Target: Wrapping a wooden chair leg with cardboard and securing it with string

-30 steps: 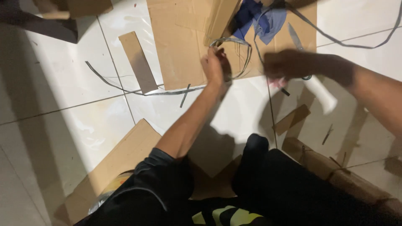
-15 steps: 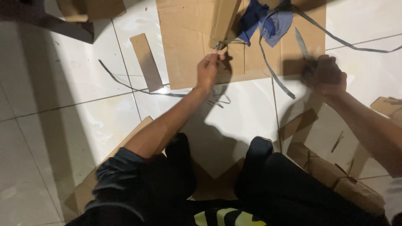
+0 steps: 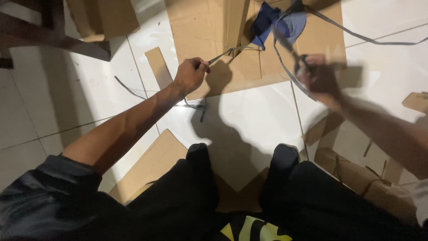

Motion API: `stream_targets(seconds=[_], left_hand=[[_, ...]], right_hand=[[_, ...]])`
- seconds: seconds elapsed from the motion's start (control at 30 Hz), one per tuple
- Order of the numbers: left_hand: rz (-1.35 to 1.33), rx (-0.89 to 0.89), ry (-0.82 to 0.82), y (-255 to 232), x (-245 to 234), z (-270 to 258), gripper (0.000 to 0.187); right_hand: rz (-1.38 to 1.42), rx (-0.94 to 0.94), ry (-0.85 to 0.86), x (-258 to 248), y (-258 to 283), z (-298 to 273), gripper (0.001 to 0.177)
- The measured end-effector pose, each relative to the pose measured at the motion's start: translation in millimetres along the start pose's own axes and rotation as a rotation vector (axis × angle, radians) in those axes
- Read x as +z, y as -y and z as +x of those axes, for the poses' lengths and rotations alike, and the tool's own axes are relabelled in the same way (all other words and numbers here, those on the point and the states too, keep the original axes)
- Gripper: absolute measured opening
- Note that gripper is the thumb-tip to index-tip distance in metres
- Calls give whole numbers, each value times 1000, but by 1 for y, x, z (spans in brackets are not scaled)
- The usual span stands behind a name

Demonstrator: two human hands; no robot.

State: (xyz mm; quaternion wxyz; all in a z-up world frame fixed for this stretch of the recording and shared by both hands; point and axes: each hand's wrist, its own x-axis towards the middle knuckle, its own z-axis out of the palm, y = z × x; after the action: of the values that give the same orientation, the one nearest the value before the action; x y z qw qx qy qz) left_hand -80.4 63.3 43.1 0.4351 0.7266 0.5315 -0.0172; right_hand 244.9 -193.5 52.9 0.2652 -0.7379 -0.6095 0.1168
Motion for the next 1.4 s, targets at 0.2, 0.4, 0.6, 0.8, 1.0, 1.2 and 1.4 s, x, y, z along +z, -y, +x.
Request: stream_targets(seconds=[0.2, 0.4, 0.6, 0.8, 1.0, 1.2, 1.4], left_hand=[[-154, 4, 22, -3, -9, -12, 29], [-164, 9, 60, -13, -17, -29, 30], [-208, 10, 80, -16, -19, -36, 29], [-218, 6, 70, -10, -12, -32, 28], [-209, 133, 121, -10, -25, -52, 31], [-433, 134, 4, -25, -70, -80, 28], [-843, 208, -54, -82, -73, -111, 13]], right_hand=[[365, 417, 481, 3, 69, -19, 51], [903, 524, 794, 4, 94, 12, 40], [1118, 443, 785, 27, 79, 34, 48], [963, 494, 812, 34, 96, 66, 53], [908, 331, 683, 45, 97, 62, 23], [-216, 3, 586, 42, 88, 18, 32], [-539, -387, 202, 56, 89, 11, 27]])
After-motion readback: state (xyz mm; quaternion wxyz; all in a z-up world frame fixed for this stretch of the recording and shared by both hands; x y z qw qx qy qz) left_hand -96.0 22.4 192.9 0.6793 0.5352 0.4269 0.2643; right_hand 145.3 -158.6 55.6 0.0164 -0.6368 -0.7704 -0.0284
